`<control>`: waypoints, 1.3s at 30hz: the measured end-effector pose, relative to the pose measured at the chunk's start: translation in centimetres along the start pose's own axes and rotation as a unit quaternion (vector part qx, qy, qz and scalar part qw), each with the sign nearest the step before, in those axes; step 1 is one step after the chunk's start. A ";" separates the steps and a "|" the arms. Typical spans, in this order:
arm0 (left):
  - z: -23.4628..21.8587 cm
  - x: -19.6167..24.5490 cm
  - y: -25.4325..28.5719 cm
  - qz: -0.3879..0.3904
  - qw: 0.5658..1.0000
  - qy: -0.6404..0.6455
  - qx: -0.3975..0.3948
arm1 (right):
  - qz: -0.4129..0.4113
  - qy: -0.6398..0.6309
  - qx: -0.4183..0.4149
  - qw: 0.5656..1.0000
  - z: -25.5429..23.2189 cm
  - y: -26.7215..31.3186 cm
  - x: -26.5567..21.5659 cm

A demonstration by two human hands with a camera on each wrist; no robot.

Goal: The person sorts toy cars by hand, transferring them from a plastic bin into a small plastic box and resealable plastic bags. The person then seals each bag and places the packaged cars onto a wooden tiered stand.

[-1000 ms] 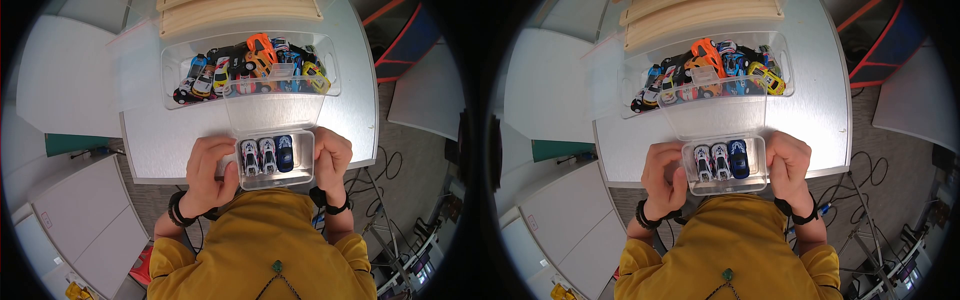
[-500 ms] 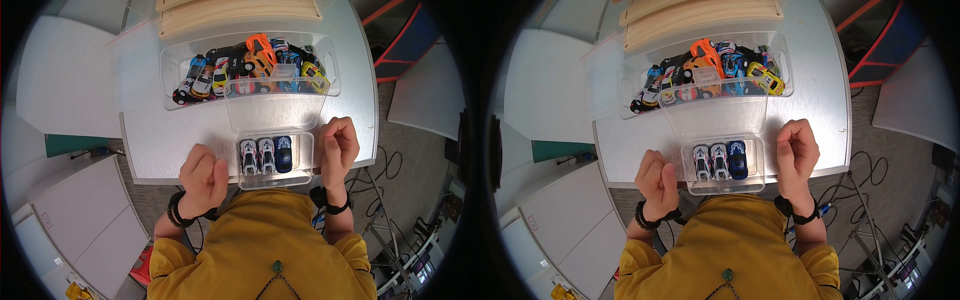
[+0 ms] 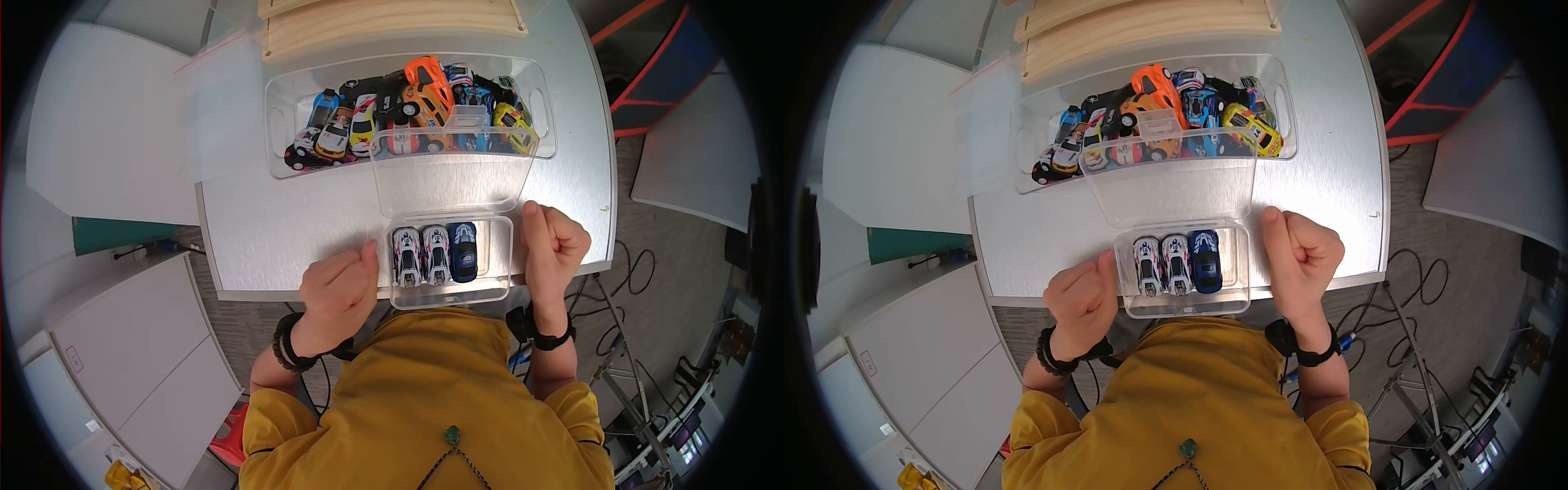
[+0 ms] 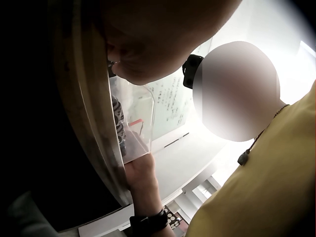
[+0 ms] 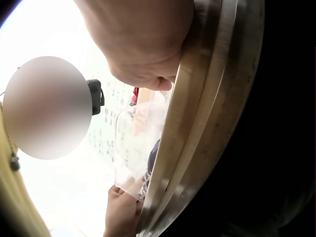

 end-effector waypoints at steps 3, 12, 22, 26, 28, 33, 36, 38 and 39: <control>0.1 0.0 0.0 0.000 1.000 -0.004 -0.001 | 0.005 0.042 -0.011 0.999 0.2 -0.3 -0.2; -0.6 0.1 0.2 0.021 1.000 0.006 0.015 | 0.020 0.054 -0.027 0.998 0.6 -0.6 0.3; -6.2 2.0 -9.1 0.040 0.983 -0.176 -0.026 | 0.004 0.021 -0.044 0.999 1.0 -0.2 0.5; -4.1 1.1 -11.5 0.025 0.986 -0.121 -0.110 | -0.006 0.013 -0.046 0.999 1.1 -0.1 0.8; -3.1 0.2 -12.4 0.023 0.988 -0.084 -0.125 | -0.004 0.020 -0.049 0.999 1.2 -0.1 0.8; -1.1 -1.0 -14.2 0.058 0.974 -0.069 -0.209 | -0.018 0.025 -0.049 0.998 1.4 -0.1 0.4; -0.2 -2.0 -14.8 0.022 0.962 -0.062 -0.267 | -0.023 0.028 -0.050 0.998 1.4 -0.1 0.3; 0.2 -2.4 -15.0 0.025 0.960 -0.059 -0.273 | -0.025 0.031 -0.050 0.998 1.5 -0.2 0.1; 0.4 -2.5 -15.1 0.028 0.958 -0.056 -0.279 | -0.030 0.035 -0.050 0.998 1.5 -0.2 -0.1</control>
Point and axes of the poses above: each hand's wrist, its own y-axis away from the middle knuckle, its own z-axis out of the palm, x = y × z, the point moved 9 cm from there along -y, towards the middle knuckle, and after that the axes turned 3 degrees about z, right-handed, at the moved point
